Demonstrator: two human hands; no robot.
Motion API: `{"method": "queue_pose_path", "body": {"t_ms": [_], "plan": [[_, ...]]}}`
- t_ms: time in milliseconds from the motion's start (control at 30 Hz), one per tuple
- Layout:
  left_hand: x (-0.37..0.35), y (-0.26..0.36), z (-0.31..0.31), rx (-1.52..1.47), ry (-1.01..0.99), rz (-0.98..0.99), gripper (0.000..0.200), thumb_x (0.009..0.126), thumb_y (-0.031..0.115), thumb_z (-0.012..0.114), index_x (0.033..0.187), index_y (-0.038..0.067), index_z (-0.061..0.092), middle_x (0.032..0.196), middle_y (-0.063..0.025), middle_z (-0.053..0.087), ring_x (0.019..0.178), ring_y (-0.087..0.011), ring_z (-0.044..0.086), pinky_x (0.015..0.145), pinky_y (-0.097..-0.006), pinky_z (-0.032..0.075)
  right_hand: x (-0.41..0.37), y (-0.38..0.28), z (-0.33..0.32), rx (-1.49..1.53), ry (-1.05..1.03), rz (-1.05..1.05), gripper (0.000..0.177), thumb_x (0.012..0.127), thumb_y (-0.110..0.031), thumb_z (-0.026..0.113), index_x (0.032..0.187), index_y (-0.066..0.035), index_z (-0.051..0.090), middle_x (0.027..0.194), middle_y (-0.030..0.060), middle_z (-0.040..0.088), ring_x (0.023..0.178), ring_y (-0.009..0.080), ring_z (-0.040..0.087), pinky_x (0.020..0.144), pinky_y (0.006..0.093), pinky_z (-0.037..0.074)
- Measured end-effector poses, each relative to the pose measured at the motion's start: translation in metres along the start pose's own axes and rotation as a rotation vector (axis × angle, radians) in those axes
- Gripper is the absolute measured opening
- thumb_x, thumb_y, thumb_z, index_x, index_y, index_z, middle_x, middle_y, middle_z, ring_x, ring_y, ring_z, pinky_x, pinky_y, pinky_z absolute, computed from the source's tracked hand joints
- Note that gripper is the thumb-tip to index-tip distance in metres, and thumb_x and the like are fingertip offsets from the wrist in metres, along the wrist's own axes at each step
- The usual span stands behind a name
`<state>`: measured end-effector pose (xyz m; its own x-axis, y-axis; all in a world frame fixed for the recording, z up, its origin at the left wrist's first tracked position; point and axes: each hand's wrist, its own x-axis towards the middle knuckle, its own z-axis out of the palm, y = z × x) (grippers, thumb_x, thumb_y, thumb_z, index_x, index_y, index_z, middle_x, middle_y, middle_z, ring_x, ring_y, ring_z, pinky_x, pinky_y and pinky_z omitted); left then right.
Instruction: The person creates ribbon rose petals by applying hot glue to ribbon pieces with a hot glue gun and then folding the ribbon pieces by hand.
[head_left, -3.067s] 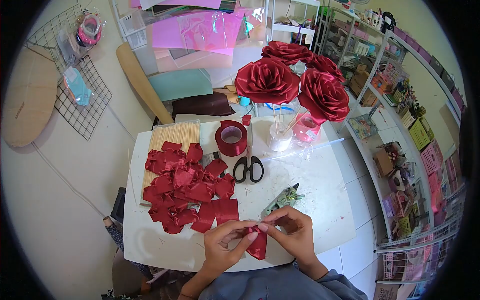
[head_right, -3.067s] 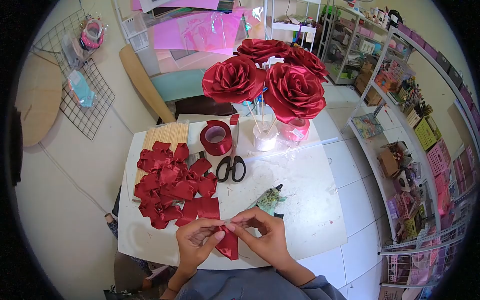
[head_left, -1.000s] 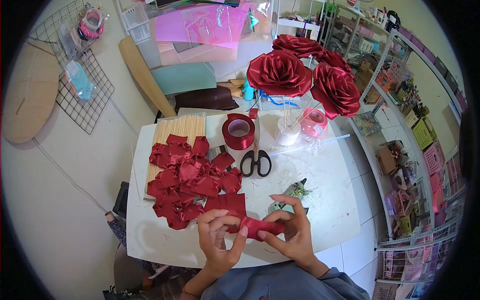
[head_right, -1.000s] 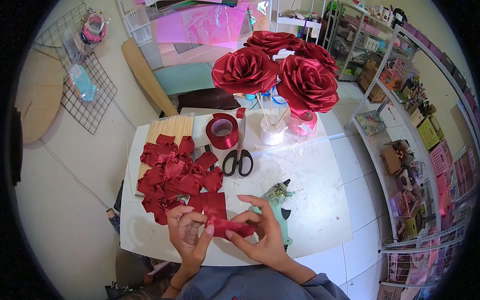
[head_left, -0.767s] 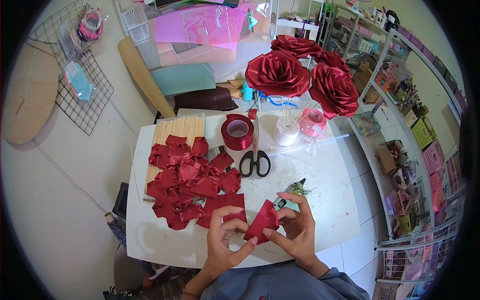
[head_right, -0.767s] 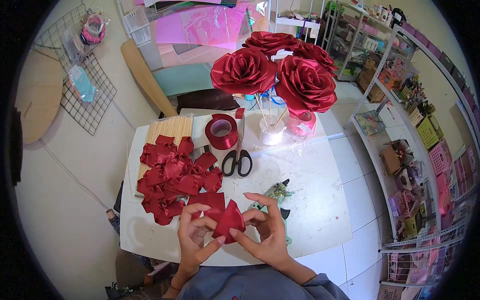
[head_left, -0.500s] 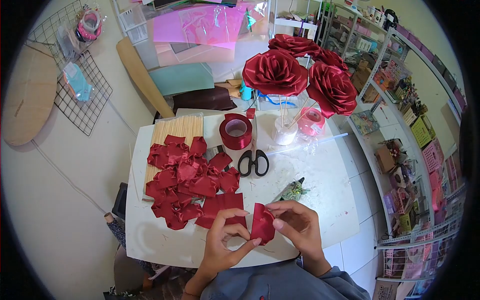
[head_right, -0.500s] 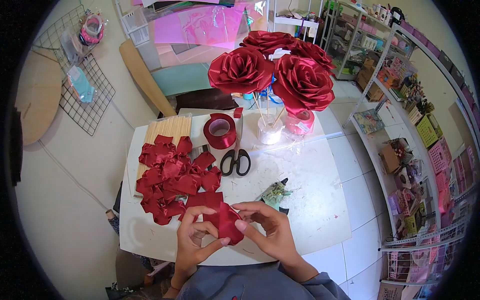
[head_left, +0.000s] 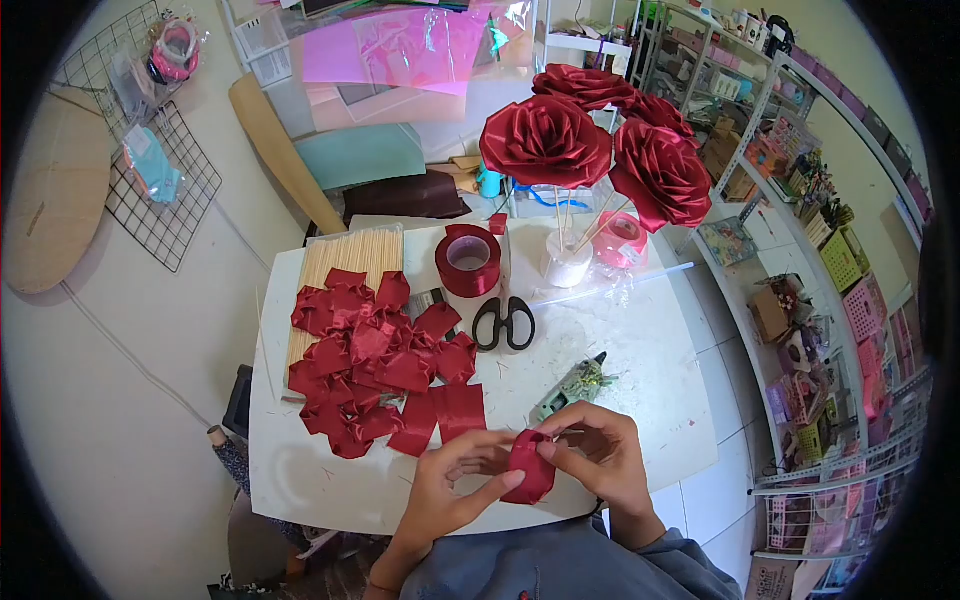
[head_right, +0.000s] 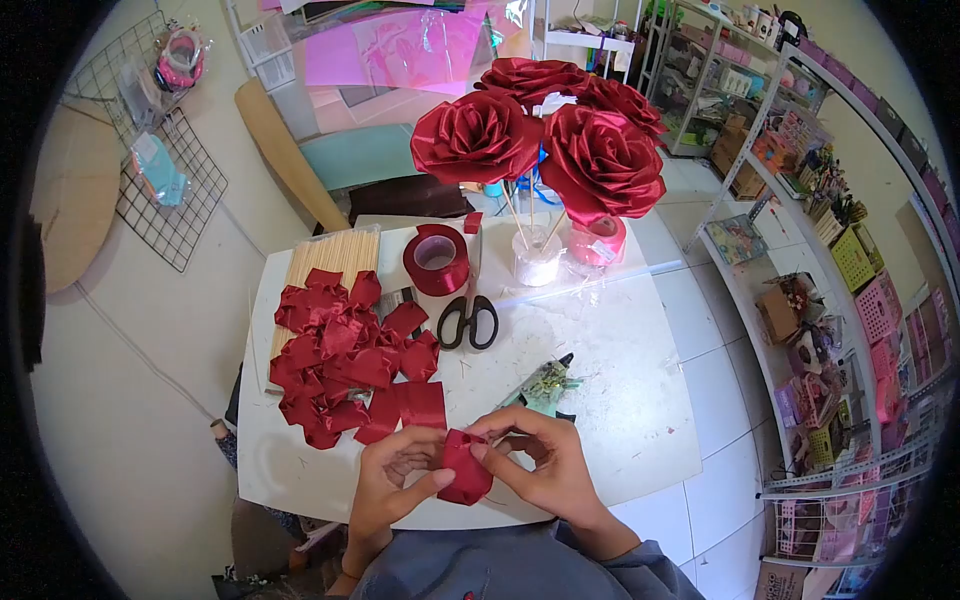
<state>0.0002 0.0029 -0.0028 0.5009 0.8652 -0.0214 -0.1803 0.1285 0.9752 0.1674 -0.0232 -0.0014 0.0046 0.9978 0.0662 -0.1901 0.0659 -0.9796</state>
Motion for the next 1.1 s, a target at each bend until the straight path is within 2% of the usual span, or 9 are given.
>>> {"method": "queue_pose_path", "body": {"t_ms": [67, 100, 167, 400, 500, 567, 667, 900, 1100], "plan": [[0.001, -0.013, -0.002, 0.029, 0.024, 0.011, 0.024, 0.072, 0.002, 0.063, 0.094, -0.004, 0.055, 0.079, -0.0071, 0.06, 0.074, -0.0094, 0.057, 0.069, -0.0208, 0.046, 0.001, -0.001, 0.002, -0.041, -0.006, -0.007, 0.02, 0.071, 0.007, 0.056, 0.09, 0.001, 0.058, 0.083, 0.0068, 0.057, 0.074, 0.0098, 0.053, 0.067, 0.0224, 0.043], [0.002, -0.013, -0.003, 0.029, 0.024, 0.011, 0.024, 0.072, 0.002, 0.063, 0.094, -0.004, 0.055, 0.079, -0.0071, 0.06, 0.074, -0.0094, 0.057, 0.069, -0.0208, 0.046, 0.002, -0.001, 0.002, -0.041, -0.006, -0.008, 0.02, 0.071, 0.007, 0.056, 0.09, 0.001, 0.058, 0.083, 0.0068, 0.057, 0.074, 0.0098, 0.053, 0.067, 0.0224, 0.043], [0.002, -0.013, -0.004, 0.016, 0.038, -0.059, 0.016, 0.074, 0.002, 0.062, 0.087, -0.005, 0.057, 0.078, -0.0067, 0.06, 0.073, -0.0082, 0.056, 0.065, -0.0194, 0.046, 0.005, 0.0, 0.0, -0.202, -0.048, -0.168, 0.024, 0.069, 0.008, 0.055, 0.091, 0.0, 0.06, 0.081, 0.0075, 0.057, 0.073, 0.0117, 0.054, 0.066, 0.023, 0.044], [0.001, -0.012, -0.007, 0.015, 0.051, -0.128, 0.017, 0.073, 0.002, 0.062, 0.089, -0.005, 0.058, 0.08, -0.0059, 0.06, 0.071, -0.0074, 0.055, 0.065, -0.0191, 0.045, 0.007, -0.001, 0.001, -0.375, -0.047, -0.26, 0.031, 0.064, 0.008, 0.057, 0.09, -0.006, 0.064, 0.074, 0.008, 0.056, 0.068, 0.0146, 0.055, 0.061, 0.0232, 0.044], [0.0, -0.011, -0.006, -0.071, 0.08, -0.119, 0.018, 0.073, 0.001, 0.062, 0.09, -0.005, 0.058, 0.081, -0.0057, 0.06, 0.072, -0.0072, 0.055, 0.066, -0.0194, 0.044, 0.006, -0.001, 0.004, -0.422, 0.002, -0.331, 0.031, 0.057, 0.011, 0.057, 0.08, -0.006, 0.066, 0.072, 0.0075, 0.056, 0.065, 0.0146, 0.054, 0.059, 0.024, 0.043], [0.0, -0.007, -0.007, -0.115, 0.013, -0.131, 0.02, 0.074, 0.0, 0.061, 0.093, -0.006, 0.058, 0.081, -0.0058, 0.06, 0.075, -0.0075, 0.054, 0.068, -0.0197, 0.044, 0.006, 0.001, 0.003, -0.628, -0.002, -0.572, 0.035, 0.051, 0.008, 0.057, 0.08, -0.009, 0.067, 0.071, 0.0065, 0.056, 0.061, 0.0155, 0.054, 0.056, 0.0244, 0.043], [-0.002, -0.004, -0.008, -0.131, -0.001, -0.141, 0.022, 0.074, 0.0, 0.06, 0.095, -0.006, 0.057, 0.082, -0.0058, 0.059, 0.076, -0.0076, 0.054, 0.07, -0.0197, 0.043, 0.009, 0.003, 0.004, -0.665, 0.004, -0.724, 0.036, 0.049, 0.004, 0.057, 0.08, -0.009, 0.067, 0.071, 0.0056, 0.056, 0.061, 0.0164, 0.054, 0.055, 0.0247, 0.044], [-0.005, 0.004, -0.008, -0.117, -0.024, -0.166, 0.024, 0.074, 0.0, 0.06, 0.097, -0.006, 0.055, 0.086, -0.0054, 0.059, 0.079, -0.0077, 0.054, 0.072, -0.0196, 0.042, 0.006, -0.001, 0.0, -0.737, -0.086, -0.8, 0.036, 0.051, 0.002, 0.06, 0.087, -0.005, 0.064, 0.077, 0.0078, 0.054, 0.067, 0.0201, 0.054, 0.059, 0.0281, 0.047], [-0.009, 0.011, -0.007, -0.12, -0.011, -0.129, 0.016, 0.077, 0.004, 0.057, 0.091, -0.004, 0.057, 0.083, -0.0038, 0.058, 0.077, -0.0065, 0.052, 0.07, -0.0195, 0.041, 0.003, -0.002, 0.001, -0.882, -0.139, -0.883, 0.038, 0.051, -0.003, 0.057, 0.089, -0.001, 0.062, 0.078, 0.0091, 0.054, 0.07, 0.0221, 0.053, 0.06, 0.0294, 0.047]]}}
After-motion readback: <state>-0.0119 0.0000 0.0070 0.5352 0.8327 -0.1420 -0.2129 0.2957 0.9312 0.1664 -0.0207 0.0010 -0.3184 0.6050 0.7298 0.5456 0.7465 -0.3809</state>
